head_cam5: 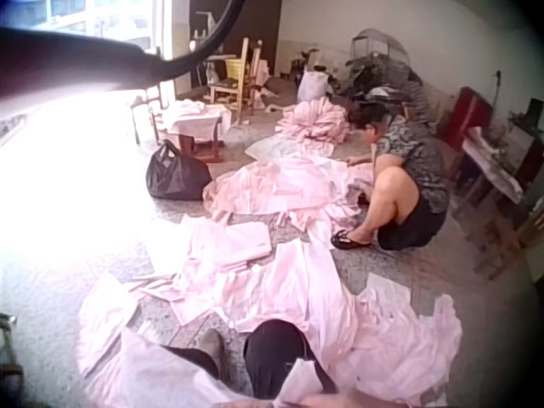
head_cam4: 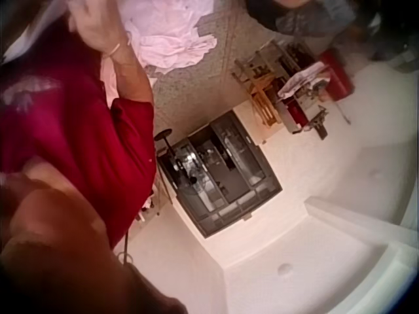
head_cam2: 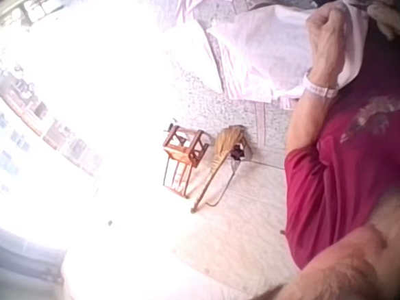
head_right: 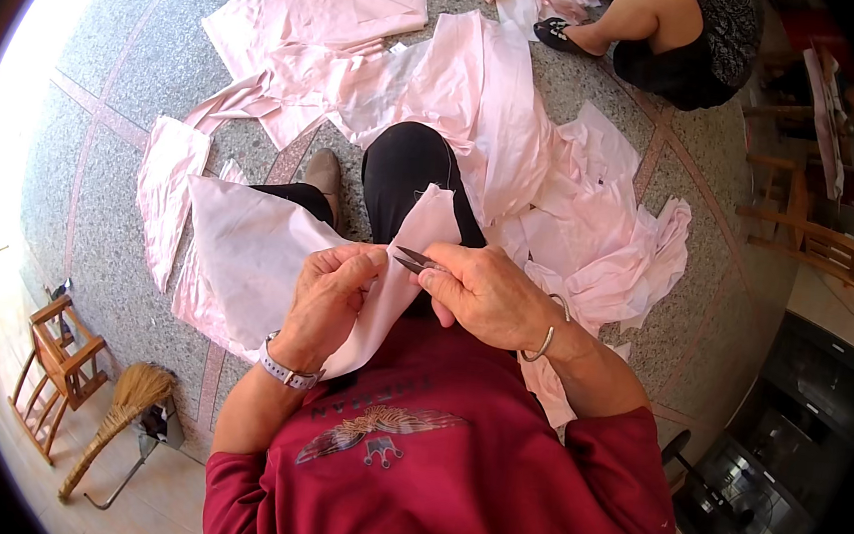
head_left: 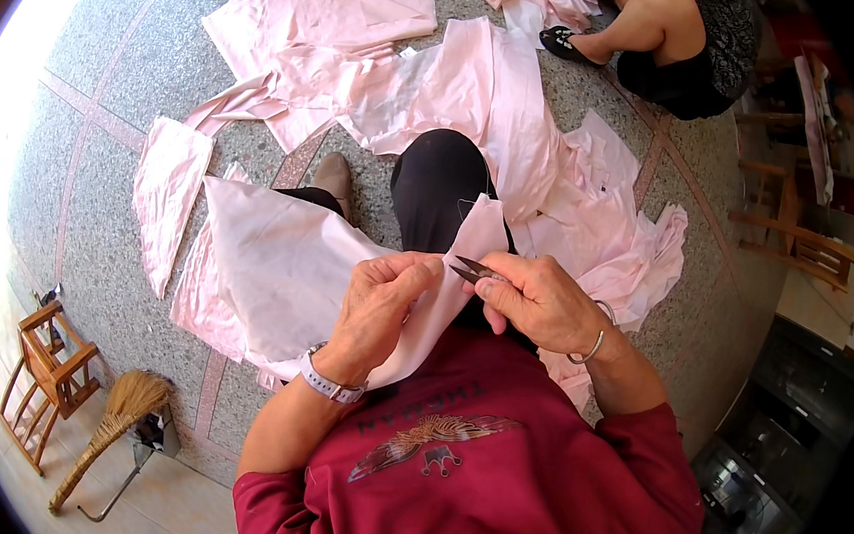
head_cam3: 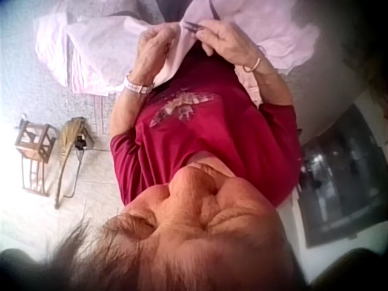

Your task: The person uses scissors to cut pieces of pink fabric while sitting on a chair.

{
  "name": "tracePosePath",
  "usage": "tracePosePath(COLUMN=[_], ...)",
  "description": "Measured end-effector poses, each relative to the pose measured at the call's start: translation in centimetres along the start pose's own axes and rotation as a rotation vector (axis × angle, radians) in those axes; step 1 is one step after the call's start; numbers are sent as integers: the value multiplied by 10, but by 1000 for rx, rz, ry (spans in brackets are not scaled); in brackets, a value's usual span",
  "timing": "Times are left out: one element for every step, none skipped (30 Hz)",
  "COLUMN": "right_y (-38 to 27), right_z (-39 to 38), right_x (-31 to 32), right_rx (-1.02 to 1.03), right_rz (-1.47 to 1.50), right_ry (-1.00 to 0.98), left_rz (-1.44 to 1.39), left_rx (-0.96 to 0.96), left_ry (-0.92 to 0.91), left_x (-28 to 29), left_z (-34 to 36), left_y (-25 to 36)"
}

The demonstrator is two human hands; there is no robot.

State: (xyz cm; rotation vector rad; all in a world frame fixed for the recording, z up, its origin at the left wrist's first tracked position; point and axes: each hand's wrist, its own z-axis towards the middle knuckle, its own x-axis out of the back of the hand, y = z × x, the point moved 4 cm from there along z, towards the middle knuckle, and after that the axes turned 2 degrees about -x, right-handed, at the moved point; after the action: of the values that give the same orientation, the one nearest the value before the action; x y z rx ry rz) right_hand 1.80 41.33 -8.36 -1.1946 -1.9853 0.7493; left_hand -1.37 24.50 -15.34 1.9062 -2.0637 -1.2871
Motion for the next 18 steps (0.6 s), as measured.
tracePosePath(right_y=[0, 0, 0, 0, 1, 1, 1, 3, 5, 8, 11, 15, 19, 22, 24, 27, 30, 34], right_z=[0, 0, 0, 1, 1, 2, 3, 3, 4, 5, 6, 8, 10, 11, 12, 14, 15, 17], right_x=[0, 0, 0, 1, 1, 1, 0, 0, 0, -1, -1, -3, -3, -4, -5, -6, -7, -9], right_rx=[0, -2, -4, -6, -7, -8, -9, -11, -14, -15, -26, -36, -47, -55, -64, -73, -76, -80], right_rz=[-3, -5, -7, -9, -5, 0, 5, 32, 60, 87, 161, 235, 308, 361, 414, 467, 498, 528], right_ry=[0, -4, -8, -12, -13, -15, -17, -31, -45, -59, -91, -123, -155, -186, -218, -249, -271, -293], left_rz=[-1, -4, -8, -11, -15, -19, -23, -19, -16, -12, -35, -58, -81, -102, -123, -144, -116, -87], left_rx=[4, 1, -2, -5, -7, -10, -12, -9, -6, -3, -4, -6, -8, -2, 4, 10, -11, -31], left_ry=[-3, -7, -10, -14, -12, -11, -9, -22, -35, -49, -48, -48, -48, -55, -63, -71, -69, -67], left_x=[-1, 0, 1, 1, 1, 1, 0, 0, 0, -1, -2, -3, -4, -3, -2, -1, -1, -1], left_z=[0, 0, 1, 1, 1, 1, 1, 1, 0, 0, 0, 0, 0, 1, 1, 0, 0, -1], left_y=[1, 0, -1, -2, -2, -2, -2, -1, 0, 1, 1, 0, 0, -2, -3, -3, -3, -1])
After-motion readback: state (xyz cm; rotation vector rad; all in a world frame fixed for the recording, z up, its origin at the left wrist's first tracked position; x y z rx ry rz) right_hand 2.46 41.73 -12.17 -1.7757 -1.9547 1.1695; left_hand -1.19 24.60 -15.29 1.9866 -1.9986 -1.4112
